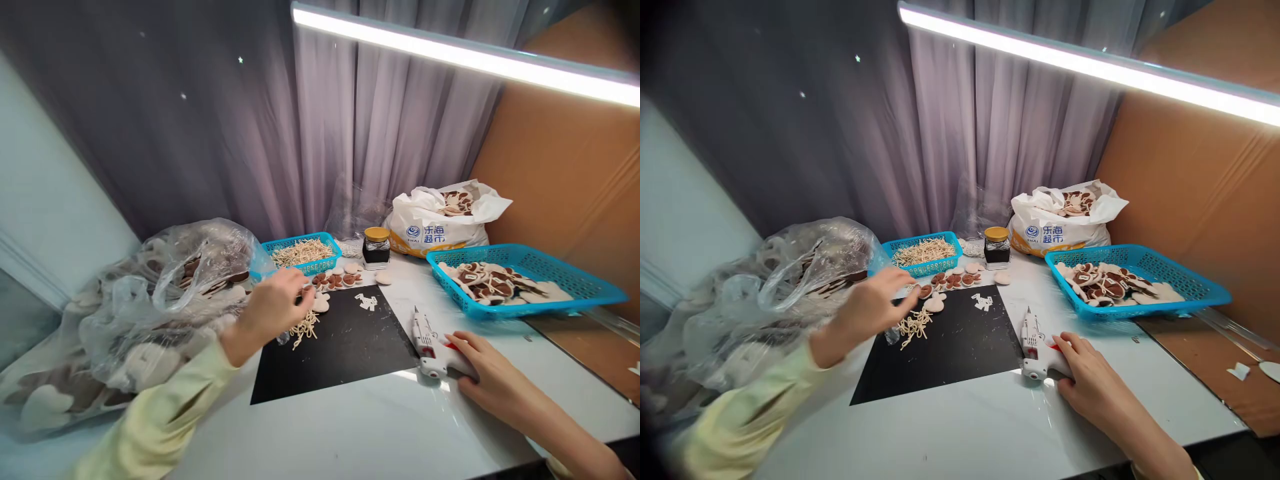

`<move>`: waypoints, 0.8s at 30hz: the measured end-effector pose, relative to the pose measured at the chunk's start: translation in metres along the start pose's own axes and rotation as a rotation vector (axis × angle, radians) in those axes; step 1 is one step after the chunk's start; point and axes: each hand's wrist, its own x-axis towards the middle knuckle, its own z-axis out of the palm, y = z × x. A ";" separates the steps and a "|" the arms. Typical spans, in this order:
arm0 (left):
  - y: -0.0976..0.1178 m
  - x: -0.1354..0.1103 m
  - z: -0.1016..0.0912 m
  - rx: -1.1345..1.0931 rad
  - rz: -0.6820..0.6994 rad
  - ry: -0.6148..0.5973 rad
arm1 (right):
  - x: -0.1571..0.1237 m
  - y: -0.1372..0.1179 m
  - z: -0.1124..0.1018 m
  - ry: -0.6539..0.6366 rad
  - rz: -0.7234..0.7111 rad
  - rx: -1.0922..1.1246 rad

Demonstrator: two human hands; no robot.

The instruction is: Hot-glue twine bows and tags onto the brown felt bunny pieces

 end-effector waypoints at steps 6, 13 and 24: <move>0.001 0.016 0.067 -0.045 -0.176 -0.348 | -0.005 -0.016 -0.004 0.200 0.095 0.178; 0.001 0.019 0.057 -0.385 -0.326 -0.419 | -0.019 -0.067 -0.025 0.143 0.104 0.908; 0.064 -0.053 0.027 -1.431 -0.863 -0.408 | -0.031 -0.112 -0.028 -0.160 0.193 1.354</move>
